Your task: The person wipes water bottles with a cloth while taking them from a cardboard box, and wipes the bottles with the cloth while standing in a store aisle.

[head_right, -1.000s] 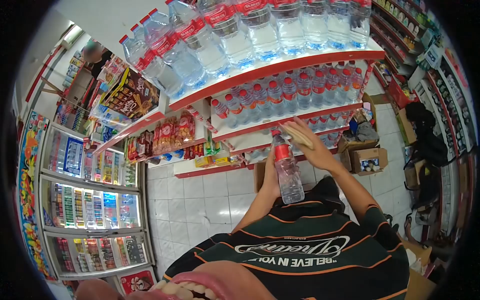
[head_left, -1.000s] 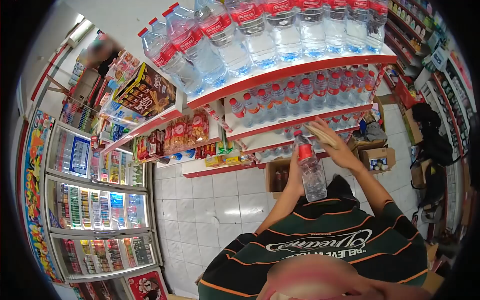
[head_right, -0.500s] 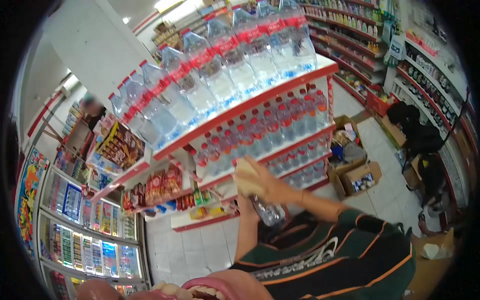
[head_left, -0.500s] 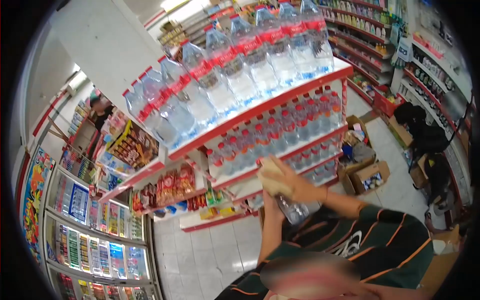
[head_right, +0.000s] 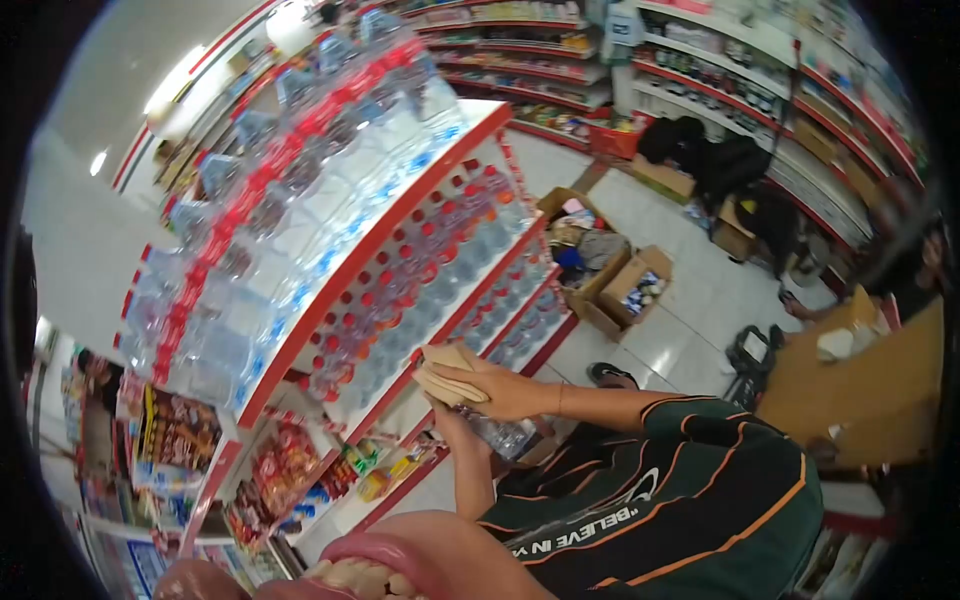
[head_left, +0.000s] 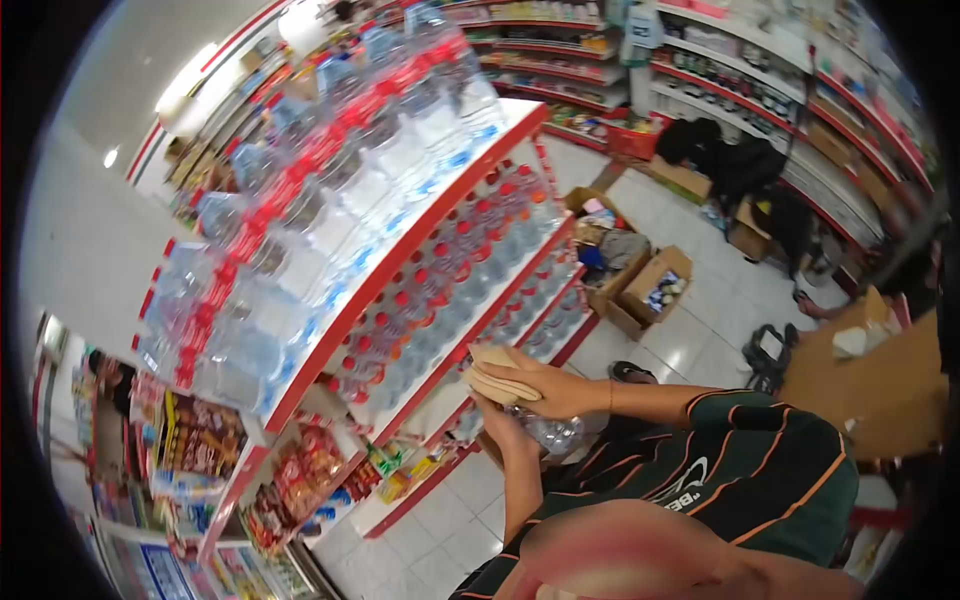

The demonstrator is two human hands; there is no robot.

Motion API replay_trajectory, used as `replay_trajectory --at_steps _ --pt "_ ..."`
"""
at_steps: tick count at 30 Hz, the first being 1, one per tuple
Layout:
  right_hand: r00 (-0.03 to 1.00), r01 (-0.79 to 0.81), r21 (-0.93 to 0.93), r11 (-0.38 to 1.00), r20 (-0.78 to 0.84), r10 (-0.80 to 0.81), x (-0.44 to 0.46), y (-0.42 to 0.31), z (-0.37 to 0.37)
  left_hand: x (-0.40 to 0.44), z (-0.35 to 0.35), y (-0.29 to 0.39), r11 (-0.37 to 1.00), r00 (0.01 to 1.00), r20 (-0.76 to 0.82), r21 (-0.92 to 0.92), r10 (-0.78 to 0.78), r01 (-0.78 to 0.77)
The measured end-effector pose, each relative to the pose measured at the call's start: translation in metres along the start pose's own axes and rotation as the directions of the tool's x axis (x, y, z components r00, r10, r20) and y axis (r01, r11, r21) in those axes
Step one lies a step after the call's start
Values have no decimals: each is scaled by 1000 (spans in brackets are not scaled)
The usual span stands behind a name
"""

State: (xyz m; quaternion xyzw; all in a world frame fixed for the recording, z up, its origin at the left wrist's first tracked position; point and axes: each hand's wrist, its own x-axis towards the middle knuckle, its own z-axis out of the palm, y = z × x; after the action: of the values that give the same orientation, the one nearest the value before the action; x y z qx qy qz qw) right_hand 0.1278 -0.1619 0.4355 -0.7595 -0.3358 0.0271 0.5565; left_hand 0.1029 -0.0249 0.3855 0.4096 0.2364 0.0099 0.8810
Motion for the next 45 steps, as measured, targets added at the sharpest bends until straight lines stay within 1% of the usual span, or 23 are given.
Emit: replay_trajectory --at_steps 3,5,7,8,9,11,12,14,15,17,19,21,22,26,28,30,31,33,36,38,41,43,45 --pt "998 -56 63 996 37 54 -40 -24 -14 -11 13 4 996 1000 17 91 2 -3" --pt "987 -156 171 973 53 149 -65 -26 -20 -8 15 3 985 991 -43 111 -130 134" --pt "1000 -6 130 992 10 5 -69 -16 -34 -14 27 8 958 983 -12 222 -185 183" --pt "995 94 79 992 -54 -90 -66 -18 -42 -4 16 -4 956 959 126 183 -256 231" --pt "969 -101 507 856 -144 199 -65 -10 -40 -7 22 -6 951 931 207 143 -301 275" --pt "970 -89 -71 994 -231 71 -39 -22 -61 -15 44 -5 953 932 213 141 -293 267" --pt "973 -87 -79 993 -221 68 -34 -25 -55 -18 59 1 956 933 216 129 -288 265" --pt "971 -67 11 998 -229 68 -32 -33 -35 -21 86 13 996 997 38 63 -65 62" --pt "971 -68 15 998 -229 70 -33 -35 -39 -14 83 18 996 997 34 67 -65 63" --pt "998 -56 84 995 10 55 -44 -34 -63 13 79 27 993 985 127 29 -118 115" --pt "994 -85 191 978 87 70 -34 -48 -92 18 83 36 986 985 52 11 -165 165" --pt "940 -82 550 831 -235 248 -19 -28 -96 24 82 34 993 989 99 -20 -110 112" --pt "935 -54 122 991 -341 93 0 -39 -101 16 88 31 992 989 100 -48 -114 119" --pt "998 -45 37 998 49 43 24 -22 -64 -9 81 17 992 977 -179 -37 113 -121" --pt "978 -32 105 994 206 10 22 -52 -81 -9 92 51 994 988 -156 -112 -19 2" --pt "930 -69 171 983 368 1 7 -64 -76 1 61 70 987 983 -171 -131 64 -87" --pt "917 -32 191 981 396 -47 6 -61 -76 7 50 81 988 989 -106 -107 103 -114" --pt "889 -52 276 960 450 -81 20 -48 -70 -3 35 93 971 963 -207 -126 174 -203" --pt "933 96 282 955 309 -185 80 -45 -63 -37 40 102 965 959 -194 -122 205 -230" --pt "864 389 102 916 305 -400 121 -39 -33 -30 32 82 944 910 -275 -19 311 -329" --pt "801 515 76 854 312 -511 117 -58 -7 -26 17 82 889 818 -353 123 455 -441" --pt "761 453 195 870 424 -491 93 -69 -17 -17 -23 96 857 835 -200 169 513 -487" --pt "699 367 294 883 539 -470 86 -61 -28 -13 -24 107 902 792 -455 64 406 -426"
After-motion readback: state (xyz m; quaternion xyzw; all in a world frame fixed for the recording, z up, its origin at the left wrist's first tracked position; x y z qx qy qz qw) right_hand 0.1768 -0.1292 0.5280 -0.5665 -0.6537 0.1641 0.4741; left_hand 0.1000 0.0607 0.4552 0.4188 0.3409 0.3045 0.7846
